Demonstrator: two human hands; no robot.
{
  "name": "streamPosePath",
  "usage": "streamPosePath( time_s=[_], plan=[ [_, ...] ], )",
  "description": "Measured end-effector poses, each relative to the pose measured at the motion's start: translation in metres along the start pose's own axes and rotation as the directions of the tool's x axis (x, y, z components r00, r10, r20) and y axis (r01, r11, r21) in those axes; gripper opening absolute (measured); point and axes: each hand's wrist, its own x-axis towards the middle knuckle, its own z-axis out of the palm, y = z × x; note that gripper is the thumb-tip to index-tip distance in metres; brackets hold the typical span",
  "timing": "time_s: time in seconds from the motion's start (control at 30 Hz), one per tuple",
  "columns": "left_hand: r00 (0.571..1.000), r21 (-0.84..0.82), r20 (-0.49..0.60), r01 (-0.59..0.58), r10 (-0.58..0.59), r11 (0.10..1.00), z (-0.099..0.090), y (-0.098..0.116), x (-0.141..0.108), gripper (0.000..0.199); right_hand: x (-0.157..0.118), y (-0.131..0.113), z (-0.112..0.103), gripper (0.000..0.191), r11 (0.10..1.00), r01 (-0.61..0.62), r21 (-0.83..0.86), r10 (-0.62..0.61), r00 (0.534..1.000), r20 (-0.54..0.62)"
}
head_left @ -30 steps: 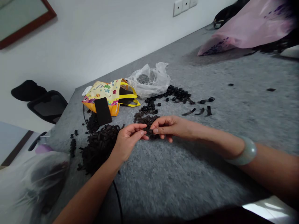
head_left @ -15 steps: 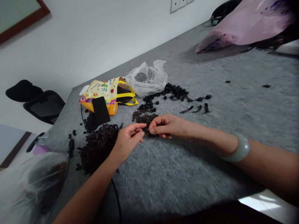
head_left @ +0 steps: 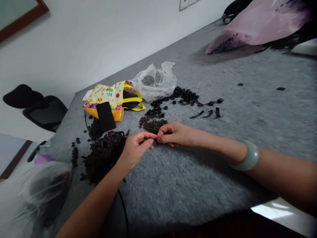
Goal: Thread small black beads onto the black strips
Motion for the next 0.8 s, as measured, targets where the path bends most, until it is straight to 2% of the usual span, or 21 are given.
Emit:
streamPosePath(
  time_s=[0.1, 0.2, 0.3, 0.37, 0.43, 0.53, 0.6, 0.63, 0.8],
  plan=[
    [1.000, -0.057, 0.009, 0.021, -0.020, 0.998, -0.001, -0.006, 0.001, 0.015, 0.003, 0.005, -0.004, 0.020, 0.995, -0.039, 0.089, 0.033, 0.997, 0.067],
    [0.995, -0.183, 0.081, 0.077, -0.063, 0.980, -0.001, -0.012, 0.003, 0.017, 0.006, 0.010, -0.005, 0.024, 0.982, -0.056, 0.181, 0.031, 0.990, 0.138],
    [0.993, -0.233, 0.073, 0.104, -0.089, 0.967, 0.000, -0.012, 0.003, 0.016, 0.007, 0.011, -0.007, 0.026, 0.981, -0.036, 0.191, 0.009, 0.990, 0.142],
    [0.997, -0.123, 0.020, 0.074, -0.072, 0.990, -0.001, -0.010, 0.000, 0.012, 0.006, 0.010, -0.011, 0.025, 0.988, -0.005, 0.157, -0.013, 0.993, 0.115],
    [1.000, 0.085, 0.019, -0.009, 0.007, 0.996, -0.002, -0.007, -0.004, 0.005, 0.004, 0.009, -0.019, 0.022, 0.994, 0.038, 0.107, -0.046, 0.996, 0.073],
    [0.966, 0.331, 0.222, -0.200, 0.129, 0.922, -0.001, -0.002, -0.014, 0.009, 0.002, 0.009, -0.034, 0.020, 0.995, 0.091, 0.044, -0.091, 0.996, -0.017],
    [0.921, 0.375, 0.365, -0.278, 0.135, 0.884, 0.001, -0.001, -0.020, 0.011, 0.002, 0.009, -0.040, 0.021, 0.994, 0.101, 0.033, -0.099, 0.994, -0.050],
    [0.908, 0.386, 0.399, -0.292, 0.127, 0.875, 0.003, -0.002, -0.022, 0.011, 0.002, 0.010, -0.041, 0.021, 0.994, 0.101, 0.031, -0.099, 0.994, -0.053],
    [0.918, 0.490, 0.383, -0.297, 0.103, 0.820, 0.010, -0.011, -0.026, 0.013, 0.002, 0.010, -0.036, 0.022, 0.996, 0.086, 0.020, -0.086, 0.996, -0.001]
  ],
)
